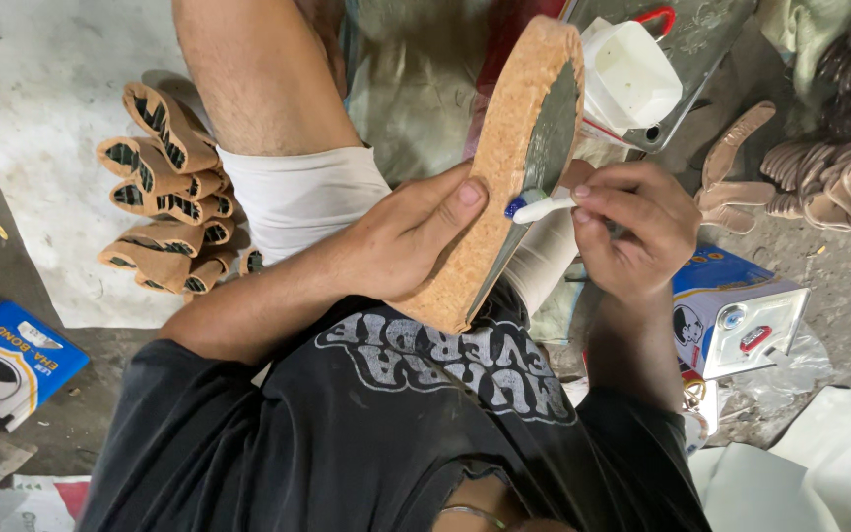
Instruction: The person sits on the floor and applies a dark adhesive to the bottom of shoe soles using a toothbrush. They repeatedly dip the brush into a container and spread the glue evenly across the sole surface, then place the treated soles onto a nearby rack.
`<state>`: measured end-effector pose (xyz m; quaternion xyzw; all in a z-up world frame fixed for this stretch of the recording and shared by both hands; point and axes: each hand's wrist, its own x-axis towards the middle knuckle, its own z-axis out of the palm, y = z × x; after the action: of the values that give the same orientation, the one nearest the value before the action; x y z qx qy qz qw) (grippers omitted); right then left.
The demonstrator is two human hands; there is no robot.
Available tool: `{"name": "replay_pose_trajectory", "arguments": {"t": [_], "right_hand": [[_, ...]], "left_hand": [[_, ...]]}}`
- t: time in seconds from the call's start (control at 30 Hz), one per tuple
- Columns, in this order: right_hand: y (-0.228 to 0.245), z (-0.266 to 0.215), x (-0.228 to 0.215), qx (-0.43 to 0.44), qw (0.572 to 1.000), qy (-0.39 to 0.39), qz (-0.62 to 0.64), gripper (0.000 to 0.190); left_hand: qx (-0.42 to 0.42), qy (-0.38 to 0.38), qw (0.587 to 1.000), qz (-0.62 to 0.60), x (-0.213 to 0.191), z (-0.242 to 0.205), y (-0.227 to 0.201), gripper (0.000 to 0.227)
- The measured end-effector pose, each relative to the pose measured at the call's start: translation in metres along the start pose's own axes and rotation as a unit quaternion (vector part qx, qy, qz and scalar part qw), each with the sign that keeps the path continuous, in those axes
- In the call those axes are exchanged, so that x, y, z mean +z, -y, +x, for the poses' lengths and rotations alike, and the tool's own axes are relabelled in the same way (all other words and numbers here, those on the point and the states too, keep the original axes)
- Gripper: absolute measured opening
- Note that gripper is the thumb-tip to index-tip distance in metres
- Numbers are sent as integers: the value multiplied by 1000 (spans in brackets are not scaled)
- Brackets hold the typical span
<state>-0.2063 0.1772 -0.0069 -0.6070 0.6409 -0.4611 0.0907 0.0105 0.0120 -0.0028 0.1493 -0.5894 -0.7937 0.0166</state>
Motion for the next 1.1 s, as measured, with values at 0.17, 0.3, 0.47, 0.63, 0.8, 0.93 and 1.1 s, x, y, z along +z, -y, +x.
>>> {"name": "replay_pose_trajectory", "arguments": {"t": [0.17, 0.3, 0.47, 0.63, 0.8, 0.93, 1.1], "right_hand": [[1, -12, 6, 8, 1000, 5, 12, 12], [2, -20, 12, -5, 999, 14, 28, 11], [-4, -36, 3, 66, 992, 35, 98, 10], [-100, -24, -23, 234, 954, -24, -185, 29], [-173, 0, -11, 162, 874, 79, -451, 14], [-169, 9, -14, 191, 839, 143, -490, 19], [-106, -15, -48, 148, 867, 123, -460, 15]], "left_hand": [[14, -19, 1000, 4, -2, 3, -1, 67], [44, -22, 999, -8, -4, 5, 14, 68], [42, -103, 993, -38, -16, 23, 53, 64], [-90, -107, 907, -397, -34, 31, 83, 55], [-116, -59, 883, -451, -41, 8, 91, 55], [-123, -104, 900, -404, -39, 11, 97, 57], [-29, -151, 911, -382, -39, 16, 101, 58]]}}
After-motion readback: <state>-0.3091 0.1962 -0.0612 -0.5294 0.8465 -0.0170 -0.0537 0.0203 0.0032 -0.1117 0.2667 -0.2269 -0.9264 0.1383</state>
